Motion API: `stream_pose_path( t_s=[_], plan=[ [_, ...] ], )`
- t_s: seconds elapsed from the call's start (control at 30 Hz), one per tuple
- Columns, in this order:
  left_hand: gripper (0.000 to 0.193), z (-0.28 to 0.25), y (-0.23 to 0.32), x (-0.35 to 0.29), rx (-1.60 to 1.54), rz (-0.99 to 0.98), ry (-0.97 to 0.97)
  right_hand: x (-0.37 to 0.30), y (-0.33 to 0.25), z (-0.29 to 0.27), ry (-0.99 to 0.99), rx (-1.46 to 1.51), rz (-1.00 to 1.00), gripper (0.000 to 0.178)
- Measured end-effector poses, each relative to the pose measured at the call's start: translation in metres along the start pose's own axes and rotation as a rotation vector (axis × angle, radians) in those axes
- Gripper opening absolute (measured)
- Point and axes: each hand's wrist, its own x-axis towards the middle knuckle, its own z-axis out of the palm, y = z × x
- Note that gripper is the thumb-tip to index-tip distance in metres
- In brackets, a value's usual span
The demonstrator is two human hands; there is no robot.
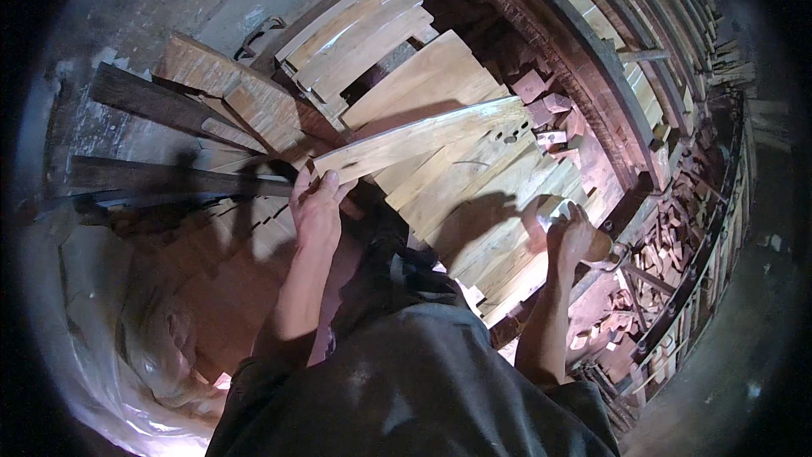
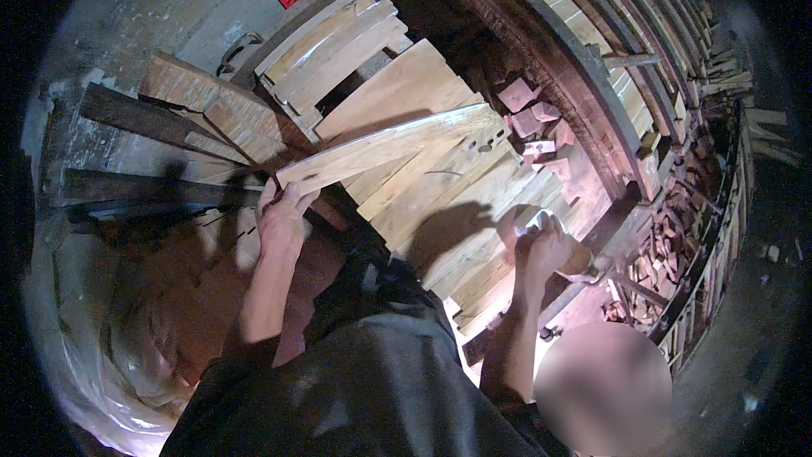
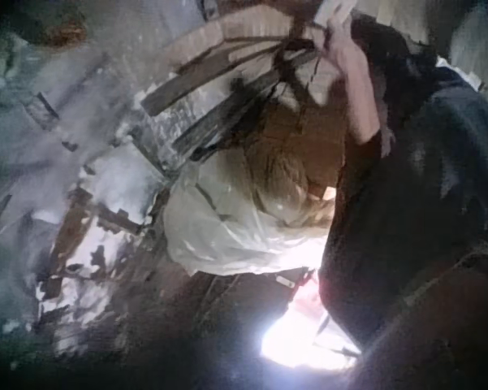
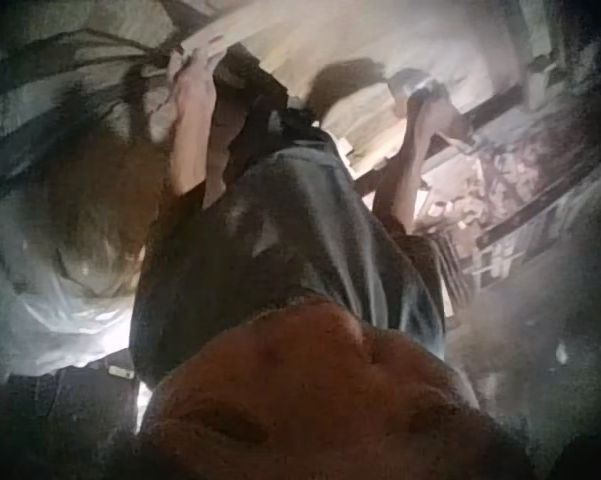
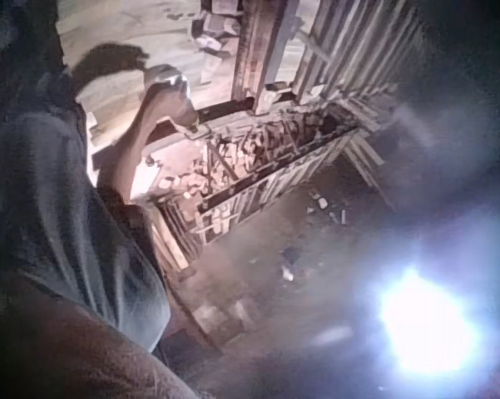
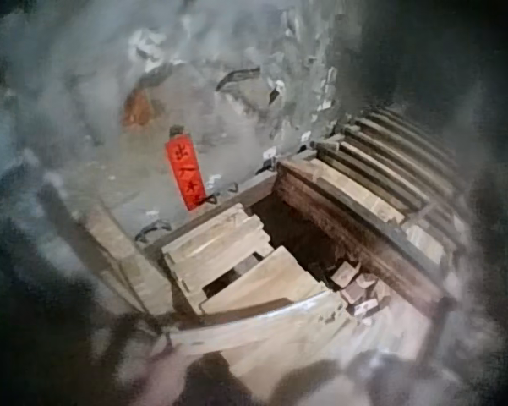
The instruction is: The person repeatedly picks up thin wooden planks, applies a white adhesive to one face using a brush, and stacks the coated planks on a workbench. The person occasionally flips planks to coat the opposite side before stacking.
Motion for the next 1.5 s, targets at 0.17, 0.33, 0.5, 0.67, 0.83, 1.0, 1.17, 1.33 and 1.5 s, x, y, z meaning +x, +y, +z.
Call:
stream_pose_path(
  t_s=[0.17,0.33,0.5,0.67,0.83,1.0,1.17,1.33,1.5],
  plan=[
    [0.028,0.003,-0.018,0.037,-0.088,-0.075,0.102,0.076,-0.105,-0.001,0.122,0.858,0.002,0.05],
    [0.016,0.006,-0.036,0.087,-0.183,-0.132,0.161,0.197,-0.185,0.028,-0.211,1.483,0.081,0.064],
    [0.023,-0.01,-0.064,0.144,-0.276,-0.179,0.236,0.276,-0.241,0.062,-0.221,1.472,0.07,0.03],
    [0.031,-0.034,-0.103,0.18,-0.11,-0.005,0.1,0.332,-0.284,0.084,-0.226,1.672,0.104,0.024],
    [0.038,-0.012,-0.086,0.199,-0.288,-0.115,0.331,0.385,-0.285,0.133,-0.281,1.524,0.048,0.017],
    [0.04,-0.004,-0.067,0.219,-0.104,-0.137,0.271,0.411,-0.283,0.159,-0.197,1.449,0.047,0.034],
    [0.036,-0.001,-0.056,0.217,0.155,-0.306,0.376,0.402,-0.294,0.169,-0.114,1.332,0.005,0.046],
    [0.033,-0.01,-0.079,0.219,1.164,0.006,0.533,0.428,-0.243,0.207,0.279,0.35,-0.376,0.055],
    [0.029,-0.016,-0.088,0.22,0.952,0.079,0.383,0.401,-0.277,0.179,0.016,1.205,-0.05,0.06]
  ],
)
